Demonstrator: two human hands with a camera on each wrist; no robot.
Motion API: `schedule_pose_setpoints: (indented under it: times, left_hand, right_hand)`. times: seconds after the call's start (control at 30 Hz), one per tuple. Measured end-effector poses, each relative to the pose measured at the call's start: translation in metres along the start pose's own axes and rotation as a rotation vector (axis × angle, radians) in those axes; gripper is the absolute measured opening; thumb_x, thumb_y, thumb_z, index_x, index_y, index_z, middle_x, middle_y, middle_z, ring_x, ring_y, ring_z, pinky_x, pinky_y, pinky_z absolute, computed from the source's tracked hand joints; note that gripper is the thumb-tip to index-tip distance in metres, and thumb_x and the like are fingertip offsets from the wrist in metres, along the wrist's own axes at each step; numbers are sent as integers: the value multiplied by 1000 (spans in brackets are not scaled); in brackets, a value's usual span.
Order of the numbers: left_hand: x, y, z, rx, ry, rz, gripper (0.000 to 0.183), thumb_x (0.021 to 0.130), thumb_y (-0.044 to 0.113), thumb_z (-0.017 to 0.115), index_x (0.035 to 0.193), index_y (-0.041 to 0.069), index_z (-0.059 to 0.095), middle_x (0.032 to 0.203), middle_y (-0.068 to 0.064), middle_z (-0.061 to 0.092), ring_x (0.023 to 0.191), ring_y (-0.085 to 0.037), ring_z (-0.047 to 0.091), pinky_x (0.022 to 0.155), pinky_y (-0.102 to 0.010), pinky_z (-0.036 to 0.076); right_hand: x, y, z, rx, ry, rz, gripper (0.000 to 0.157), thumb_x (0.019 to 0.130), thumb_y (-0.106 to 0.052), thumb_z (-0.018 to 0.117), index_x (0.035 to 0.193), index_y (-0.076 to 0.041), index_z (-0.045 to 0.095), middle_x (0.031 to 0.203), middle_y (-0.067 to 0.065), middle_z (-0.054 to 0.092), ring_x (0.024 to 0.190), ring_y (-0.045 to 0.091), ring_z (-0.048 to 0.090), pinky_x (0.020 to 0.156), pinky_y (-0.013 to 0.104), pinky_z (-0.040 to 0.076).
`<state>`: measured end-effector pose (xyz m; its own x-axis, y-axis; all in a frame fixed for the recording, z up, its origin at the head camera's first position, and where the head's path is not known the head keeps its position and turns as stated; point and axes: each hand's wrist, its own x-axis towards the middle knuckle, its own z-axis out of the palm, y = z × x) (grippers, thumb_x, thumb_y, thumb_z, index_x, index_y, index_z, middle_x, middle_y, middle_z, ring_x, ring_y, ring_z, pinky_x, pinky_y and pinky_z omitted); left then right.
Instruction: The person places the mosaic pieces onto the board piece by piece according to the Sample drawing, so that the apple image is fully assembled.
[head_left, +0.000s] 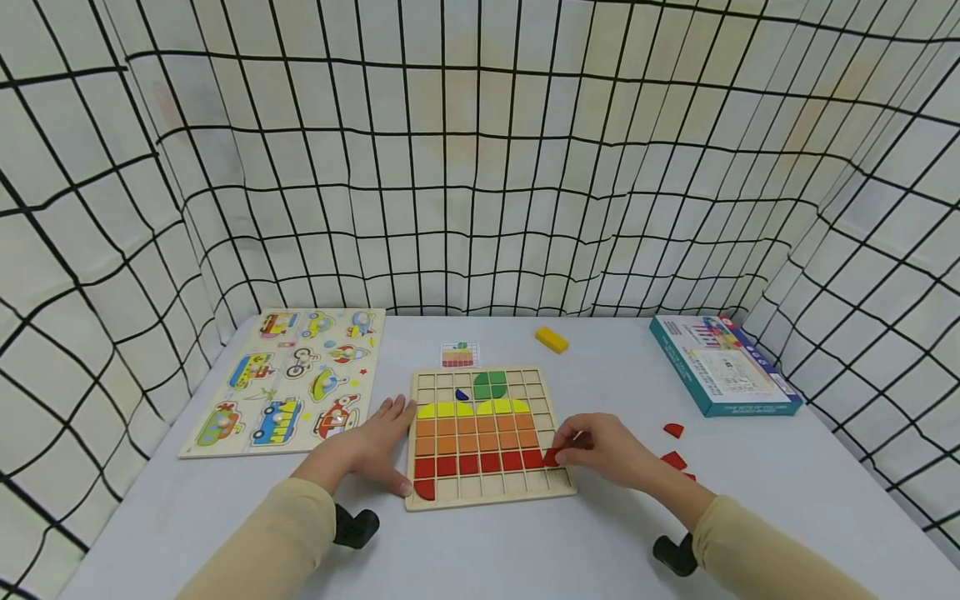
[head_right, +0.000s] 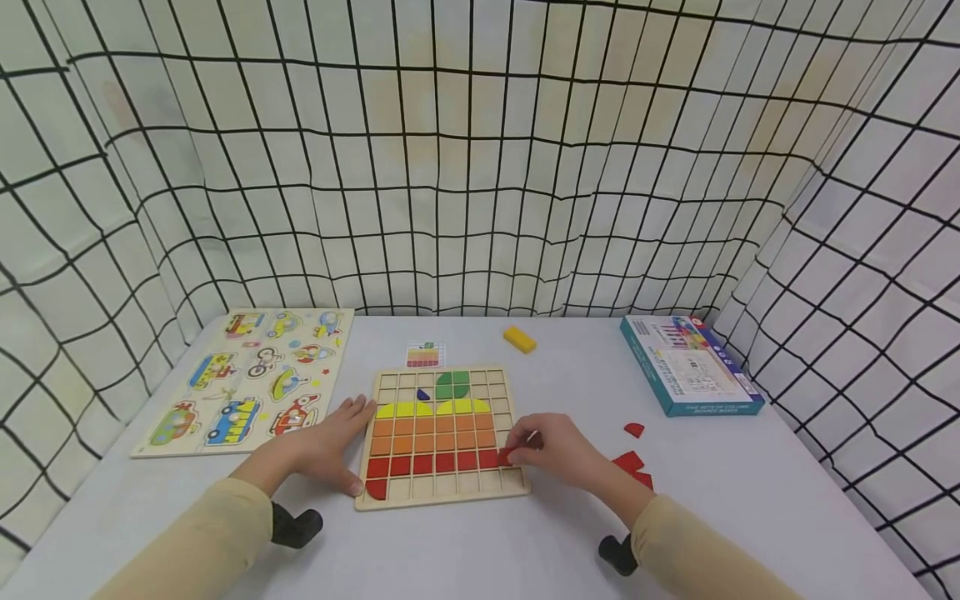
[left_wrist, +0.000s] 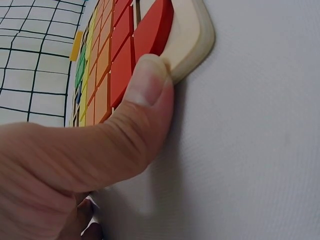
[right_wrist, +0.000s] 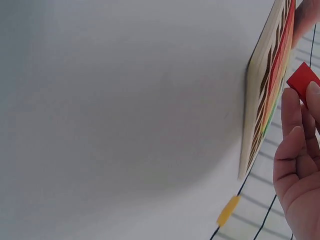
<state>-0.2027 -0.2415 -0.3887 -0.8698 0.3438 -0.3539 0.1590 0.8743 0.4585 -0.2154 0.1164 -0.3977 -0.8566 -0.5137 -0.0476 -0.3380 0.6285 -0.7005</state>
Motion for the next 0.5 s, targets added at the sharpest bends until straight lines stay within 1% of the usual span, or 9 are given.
schedule_pose_setpoints:
  times: [0.07, 0.23, 0.37, 0.5]
  left_hand:
    - [0, 0, 0, -2, -1, -2, 120, 73, 29, 93, 161, -4, 18, 169, -29, 8, 157, -49, 1, 127, -63, 14]
    - [1, -1, 0, -1, -3, -13, 121, 73, 30, 92, 161, -3, 18, 169, -29, 8, 157, -48, 1, 127, -63, 14]
    - [1, 0, -1, -4, -6, -18, 120, 73, 30, 92, 162, -2, 17, 170, -28, 8, 157, -48, 1, 127, -64, 14]
    - [1, 1, -1, -9, -10, -32, 120, 73, 30, 92, 162, -1, 17, 170, -27, 8, 158, -47, 0, 127, -64, 14]
  right_hand:
    - [9, -9, 9, 2, -19, -11, 5, 93, -13, 75, 98, -14, 74, 97, -3, 70, 89, 14, 63, 80, 16, 56]
    - [28, -34, 34, 1, -76, -41, 4, 94, -12, 74, 97, -13, 76, 95, -4, 72, 84, 11, 62, 75, 14, 54]
    - [38, -53, 53, 11, -119, -60, 3, 93, -14, 75, 96, -12, 76, 91, -7, 72, 78, 8, 60, 71, 15, 53]
    - [46, -68, 68, -11, -138, -77, 4, 94, -16, 76, 94, -13, 76, 86, -10, 70, 77, 5, 57, 69, 15, 51]
